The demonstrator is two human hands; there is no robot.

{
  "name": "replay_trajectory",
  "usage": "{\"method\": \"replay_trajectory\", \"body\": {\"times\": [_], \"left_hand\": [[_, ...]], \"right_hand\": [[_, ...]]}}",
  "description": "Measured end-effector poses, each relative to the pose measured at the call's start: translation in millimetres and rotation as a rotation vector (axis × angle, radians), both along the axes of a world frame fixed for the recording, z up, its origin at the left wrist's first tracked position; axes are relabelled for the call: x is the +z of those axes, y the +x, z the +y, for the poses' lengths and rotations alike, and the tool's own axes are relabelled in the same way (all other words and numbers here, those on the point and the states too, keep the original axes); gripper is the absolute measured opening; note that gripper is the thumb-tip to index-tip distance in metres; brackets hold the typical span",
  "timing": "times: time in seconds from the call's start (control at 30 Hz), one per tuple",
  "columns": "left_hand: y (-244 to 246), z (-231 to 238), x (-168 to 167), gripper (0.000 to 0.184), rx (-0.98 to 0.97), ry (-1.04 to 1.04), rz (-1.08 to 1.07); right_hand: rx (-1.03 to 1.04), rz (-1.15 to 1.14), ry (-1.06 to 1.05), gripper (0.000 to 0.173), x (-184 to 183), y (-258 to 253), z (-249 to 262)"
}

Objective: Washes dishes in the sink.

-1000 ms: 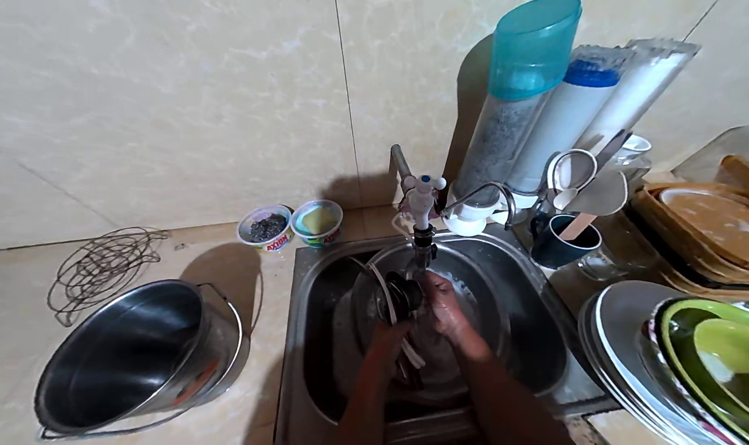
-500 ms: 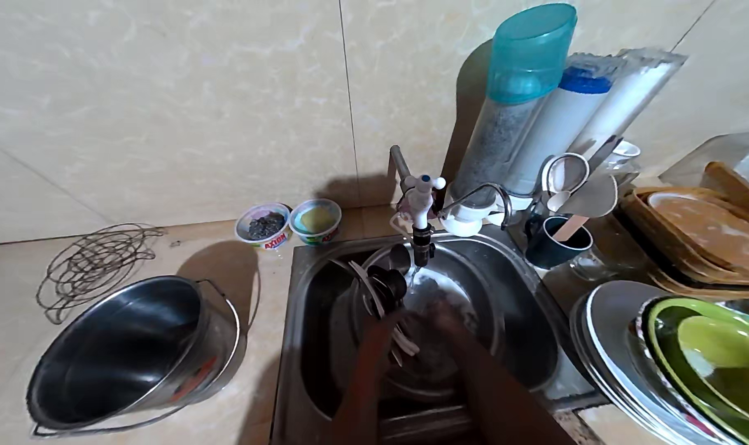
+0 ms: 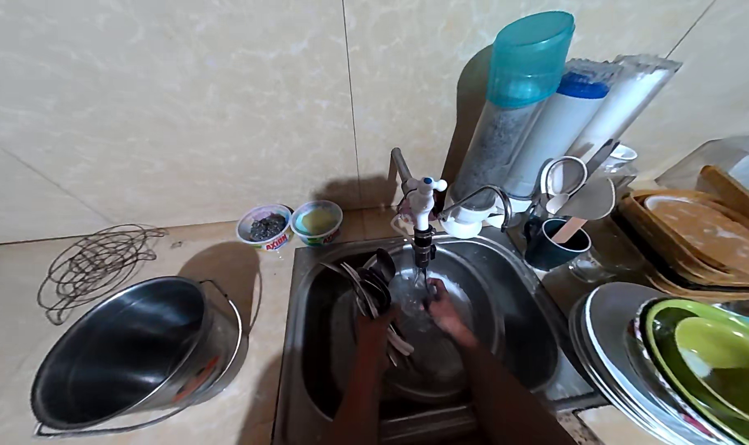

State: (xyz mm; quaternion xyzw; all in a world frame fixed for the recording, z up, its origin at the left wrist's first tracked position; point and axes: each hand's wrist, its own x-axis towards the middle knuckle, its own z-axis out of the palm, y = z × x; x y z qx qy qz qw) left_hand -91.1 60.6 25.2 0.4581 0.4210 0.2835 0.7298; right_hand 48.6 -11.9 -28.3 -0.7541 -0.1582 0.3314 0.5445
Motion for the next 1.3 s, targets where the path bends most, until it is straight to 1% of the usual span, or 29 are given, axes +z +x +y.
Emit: {"method": "replay_trajectory", "body": {"times": [0.07, 0.1, 0.17, 0.23, 0.3, 0.37, 0.4, 0.47, 0.53, 0.6, 0.7, 0.77, 0.8, 0.83, 0.9, 0.97, 1.03, 1.13, 1.2, 1.27, 1.3], "left_hand": [[0.0, -0.5, 0.4, 0.025, -0.016, -0.019, -0.014], [0.1, -1.0, 0.4, 0.022, -0.021, -0.026, -0.019], [0.3, -2.6, -0.2, 0.024, -0.036, -0.027, -0.039], [1.2, -4.3, -3.2, 0.028, -0.045, -0.019, -0.055], [2.5, -4.0, -7.6, 0.027, -0.054, 0.004, -0.041], [1.6, -4.8, -5.2, 0.031, -0.067, 0.042, 0.036], [1.5, -5.5, -3.0, 0.033, -0.066, 0.068, 0.086], [0.8, -6.9, -0.3, 0.042, -0.068, 0.133, 0.167], [0.6, -8.3, -0.7, 0.050, -0.071, 0.212, 0.250], [1.1, -9.1, -4.6, 0.050, -0.068, 0.271, 0.297], [2.0, -8.2, -10.5, 0.047, -0.084, 0.319, 0.353], [1.6, -7.5, -8.6, 0.045, -0.117, 0.327, 0.382], [1.1, -7.8, -6.4, 0.045, -0.134, 0.316, 0.372], [0.5, -8.0, -3.7, 0.045, -0.156, 0.291, 0.353], [0.8, -8.5, -2.0, 0.044, -0.167, 0.245, 0.303], [1.4, -8.1, -4.9, 0.043, -0.170, 0.223, 0.273], [1.4, -8.6, -5.8, 0.041, -0.182, 0.214, 0.247], [0.5, -10.9, -1.8, 0.036, -0.191, 0.218, 0.215], [0.0, -12.0, -1.0, 0.037, -0.200, 0.229, 0.197], [0.7, -11.4, -5.3, 0.039, -0.203, 0.229, 0.211], [1.0, -10.0, -8.0, 0.040, -0.198, 0.215, 0.233]], "right_hand": [[-0.073, 0.188, 0.338, 0.036, 5.6, -9.0, 1.1], [-0.072, 0.296, 0.465, 0.033, 8.0, -13.6, 1.9], [-0.047, 0.458, 0.660, 0.025, 8.1, -22.0, 4.2], [-0.001, 0.526, 0.774, 0.023, 6.0, -29.7, 7.3], [-0.024, 0.538, 0.767, 0.027, 9.9, -38.7, 12.7], [-0.080, 0.540, 0.699, 0.042, 16.1, -46.3, 18.6], [-0.086, 0.516, 0.673, 0.045, 17.1, -48.7, 21.2], [-0.029, 0.460, 0.610, 0.041, 19.1, -51.6, 21.2], [0.055, 0.468, 0.535, 0.044, 24.3, -54.9, 17.0], [0.105, 0.502, 0.501, 0.043, 27.2, -59.3, 14.7], [0.099, 0.551, 0.508, 0.041, 27.6, -62.3, 13.9], [0.075, 0.551, 0.495, 0.040, 30.2, -62.6, 13.4], [0.050, 0.501, 0.467, 0.039, 32.1, -62.4, 13.1], [0.019, 0.399, 0.427, 0.037, 33.4, -60.8, 13.2], [-0.008, 0.079, 0.388, 0.028, 29.7, -51.2, 14.7], [-0.051, -0.213, 0.432, 0.020, 21.5, -40.9, 17.0], [-0.132, -0.383, 0.516, 0.018, 16.3, -38.1, 19.4], [-0.212, -0.496, 0.608, 0.017, 11.5, -42.8, 22.1], [-0.250, -0.512, 0.656, 0.019, 9.6, -44.2, 23.8], [-0.302, -0.476, 0.724, 0.029, 6.6, -41.7, 26.6], [-0.325, -0.424, 0.758, 0.039, 5.6, -38.9, 25.7]]}}
